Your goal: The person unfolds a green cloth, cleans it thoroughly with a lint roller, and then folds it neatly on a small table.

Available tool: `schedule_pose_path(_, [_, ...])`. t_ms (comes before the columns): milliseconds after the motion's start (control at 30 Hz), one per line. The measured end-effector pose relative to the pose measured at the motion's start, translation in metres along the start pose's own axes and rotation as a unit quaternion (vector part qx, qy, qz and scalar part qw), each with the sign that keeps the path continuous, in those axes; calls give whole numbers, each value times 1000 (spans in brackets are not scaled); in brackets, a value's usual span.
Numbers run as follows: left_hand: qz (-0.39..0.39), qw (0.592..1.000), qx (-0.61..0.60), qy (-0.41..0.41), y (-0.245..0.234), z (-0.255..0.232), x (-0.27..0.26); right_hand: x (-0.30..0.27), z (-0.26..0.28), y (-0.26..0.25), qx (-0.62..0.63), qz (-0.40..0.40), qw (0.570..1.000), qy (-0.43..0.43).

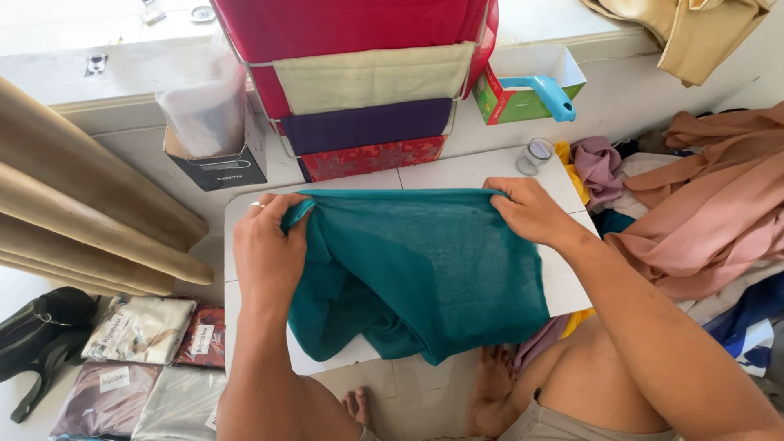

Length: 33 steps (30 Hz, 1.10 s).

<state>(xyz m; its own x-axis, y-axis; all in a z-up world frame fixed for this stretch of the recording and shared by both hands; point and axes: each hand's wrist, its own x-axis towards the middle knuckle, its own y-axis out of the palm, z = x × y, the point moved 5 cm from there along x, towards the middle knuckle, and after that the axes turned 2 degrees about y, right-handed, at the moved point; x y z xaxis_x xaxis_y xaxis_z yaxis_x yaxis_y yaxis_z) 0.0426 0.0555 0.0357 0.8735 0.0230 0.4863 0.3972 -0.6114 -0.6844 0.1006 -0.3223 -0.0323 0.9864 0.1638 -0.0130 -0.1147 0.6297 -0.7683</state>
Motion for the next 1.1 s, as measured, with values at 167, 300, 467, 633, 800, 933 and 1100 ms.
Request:
schedule_pose_path(167, [-19, 999, -27, -13, -8, 11, -1, -9, 23, 11, 77, 64, 994, -35])
schedule_pose_path(300, [-32, 999, -6, -4, -13, 15, -1, -9, 35, 2, 43, 50, 997, -42])
schedule_pose_path(467, [-39, 999, 17, -16, -16, 23, -1, -2, 15, -3, 57, 22, 998, -19])
schedule_pose_path(633, [-17, 998, -13, -63, -14, 33, 1, 10, -16, -3, 182, 25, 982, 49])
schedule_pose_path(800, [4, 996, -20, -82, -11, 37, 0, 10, -34, 7, 327, 95, 935, 96])
schedule_pose_path(933, [27, 993, -17, -118, -10, 38, 1, 5, -18, -3, 312, 85, 944, 72])
schedule_pose_path(1100, [54, 984, 13, -169, -8, 45, 0, 3, -25, -16, 304, 27, 952, 39])
